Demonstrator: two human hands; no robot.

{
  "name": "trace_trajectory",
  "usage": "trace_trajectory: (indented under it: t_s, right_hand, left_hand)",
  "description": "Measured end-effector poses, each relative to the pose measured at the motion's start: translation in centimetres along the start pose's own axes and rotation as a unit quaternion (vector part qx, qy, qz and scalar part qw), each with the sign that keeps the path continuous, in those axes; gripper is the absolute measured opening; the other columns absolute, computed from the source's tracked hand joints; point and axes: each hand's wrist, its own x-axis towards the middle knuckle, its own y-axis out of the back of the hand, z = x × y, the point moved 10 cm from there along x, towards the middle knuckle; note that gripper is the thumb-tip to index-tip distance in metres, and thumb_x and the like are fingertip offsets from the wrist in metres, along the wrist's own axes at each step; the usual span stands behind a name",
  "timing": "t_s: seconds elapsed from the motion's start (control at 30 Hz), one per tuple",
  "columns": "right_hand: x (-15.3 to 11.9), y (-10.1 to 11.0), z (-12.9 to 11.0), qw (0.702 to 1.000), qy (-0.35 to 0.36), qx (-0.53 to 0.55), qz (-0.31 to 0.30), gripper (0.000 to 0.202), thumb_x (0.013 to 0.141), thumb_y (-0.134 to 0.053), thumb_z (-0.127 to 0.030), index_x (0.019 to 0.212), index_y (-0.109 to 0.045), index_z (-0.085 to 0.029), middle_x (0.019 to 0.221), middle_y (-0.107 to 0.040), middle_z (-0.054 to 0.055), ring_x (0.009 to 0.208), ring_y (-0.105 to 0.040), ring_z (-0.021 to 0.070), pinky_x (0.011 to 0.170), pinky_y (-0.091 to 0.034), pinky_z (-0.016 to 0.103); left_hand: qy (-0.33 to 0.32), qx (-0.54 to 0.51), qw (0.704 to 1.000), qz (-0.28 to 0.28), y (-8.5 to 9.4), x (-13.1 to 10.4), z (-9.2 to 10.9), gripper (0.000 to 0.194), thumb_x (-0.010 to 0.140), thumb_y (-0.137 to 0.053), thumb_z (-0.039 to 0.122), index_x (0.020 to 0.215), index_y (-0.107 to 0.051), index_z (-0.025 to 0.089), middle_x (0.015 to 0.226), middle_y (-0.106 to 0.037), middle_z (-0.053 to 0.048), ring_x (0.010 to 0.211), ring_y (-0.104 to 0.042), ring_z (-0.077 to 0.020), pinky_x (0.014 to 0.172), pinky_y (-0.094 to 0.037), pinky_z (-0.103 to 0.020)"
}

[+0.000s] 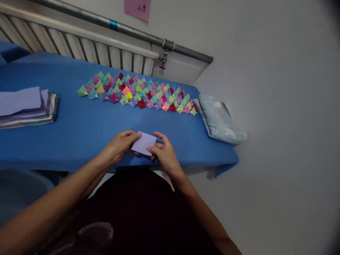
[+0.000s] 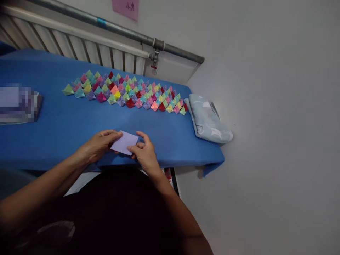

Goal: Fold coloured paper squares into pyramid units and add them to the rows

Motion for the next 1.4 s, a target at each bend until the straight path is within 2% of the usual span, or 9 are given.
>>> trace_trajectory:
  t_s: [0.27,0.47,0.63,0.7,0.77,0.93,1.07,1.2,1.4]
  right_hand:
    - [3.4,-0.7,-1.2,1.000,0.014,-0.011,-0.018,0.079,0.063,-0.073,-0.026,0.138,-0.046,-0.024,0.053,-0.057,-0.013,0.044,-0.053,0.0090,0.043,-0.039,0.019]
    - [6.2,0.2,-1.5,0.997,-0.010,-0.071,-0.021,0.032,0.066,-0.068,-0.025,0.097,-0.068,-0.019,0.053,-0.058,-0.008,0.044,-0.050,0.0066,0.041,-0.035,0.017]
    - [8.1,1.3,-0.7,0.994,-0.047,-0.093,0.021,0.025,0.071,-0.064,-0.022,0.094,-0.070,-0.018,0.055,-0.057,-0.006,0.042,-0.044,0.0056,0.038,-0.029,0.017]
    - [8.5,1.4,-0.1,0.992,-0.062,-0.105,0.035,0.024,0.072,-0.064,-0.022,0.095,-0.071,-0.018,0.055,-0.058,-0.006,0.044,-0.045,0.0062,0.038,-0.029,0.017]
    - [8.7,1.3,0.4,0.989,-0.074,-0.122,0.041,0.023,0.073,-0.066,-0.021,0.095,-0.071,-0.019,0.056,-0.058,-0.006,0.045,-0.046,0.0063,0.041,-0.031,0.018]
    - [8.1,1.1,0.5,0.973,-0.082,-0.216,-0.001,0.020,0.079,-0.065,-0.020,0.098,-0.072,-0.018,0.061,-0.060,-0.005,0.051,-0.054,0.0083,0.053,-0.043,0.022]
    - [7.6,1.5,-3.0,0.923,0.060,-0.379,-0.024,0.022,0.087,-0.058,-0.024,0.101,-0.074,-0.019,0.069,-0.065,0.000,0.064,-0.059,0.0138,0.066,-0.048,0.028]
    - [7.6,0.4,-6.3,0.816,0.258,-0.514,-0.052,0.034,0.086,-0.050,-0.012,0.109,-0.074,-0.019,0.116,-0.071,0.008,0.111,-0.060,0.0230,0.098,-0.042,0.039]
    - [8.6,-1.2,-3.3,0.731,0.266,-0.603,-0.175,0.044,0.090,-0.045,-0.010,0.128,-0.066,-0.022,0.137,-0.065,0.007,0.127,-0.051,0.0257,0.106,-0.029,0.045]
  left_hand:
    - [0.019,0.066,0.998,-0.011,0.8,3.8,1.4,0.028,0.068,-0.076,0.032,0.062,-0.053,0.016,0.057,-0.056,0.001,0.047,-0.051,-0.0099,0.040,-0.045,-0.021]
    - [-0.008,0.143,0.990,-0.014,0.8,7.4,2.1,0.027,0.072,-0.071,0.036,0.061,-0.054,0.018,0.046,-0.048,0.004,0.038,-0.040,-0.0086,0.037,-0.035,-0.021]
    - [-0.087,0.238,0.967,0.038,2.3,9.5,4.0,0.009,0.074,-0.068,0.026,0.073,-0.064,0.018,0.056,-0.056,0.002,0.052,-0.051,-0.0138,0.051,-0.042,-0.026]
    - [-0.181,0.307,0.934,0.040,2.3,9.2,5.4,0.009,0.076,-0.064,0.022,0.084,-0.068,0.020,0.076,-0.067,-0.001,0.072,-0.061,-0.0173,0.067,-0.048,-0.029]
    - [-0.344,0.432,0.834,-0.023,-0.3,7.4,6.4,0.018,0.085,-0.054,0.021,0.094,-0.070,0.021,0.092,-0.072,-0.004,0.088,-0.064,-0.0199,0.080,-0.049,-0.033]
    - [-0.420,0.553,0.714,-0.094,-2.8,5.3,3.3,0.029,0.092,-0.044,0.013,0.103,-0.070,0.021,0.108,-0.074,-0.009,0.096,-0.066,-0.0233,0.085,-0.047,-0.040]
    - [-0.442,0.577,0.682,-0.082,-3.0,4.7,3.0,0.029,0.092,-0.045,0.013,0.107,-0.070,0.019,0.114,-0.074,-0.010,0.099,-0.067,-0.0248,0.087,-0.044,-0.042]
    - [-0.449,0.590,0.665,-0.088,-3.2,4.3,3.3,0.027,0.095,-0.045,0.016,0.108,-0.069,0.019,0.115,-0.074,-0.009,0.098,-0.066,-0.0248,0.088,-0.042,-0.043]
    - [-0.456,0.603,0.649,-0.087,-3.5,4.2,3.3,0.026,0.094,-0.044,0.013,0.101,-0.069,0.019,0.120,-0.072,-0.010,0.104,-0.065,-0.0257,0.091,-0.040,-0.045]
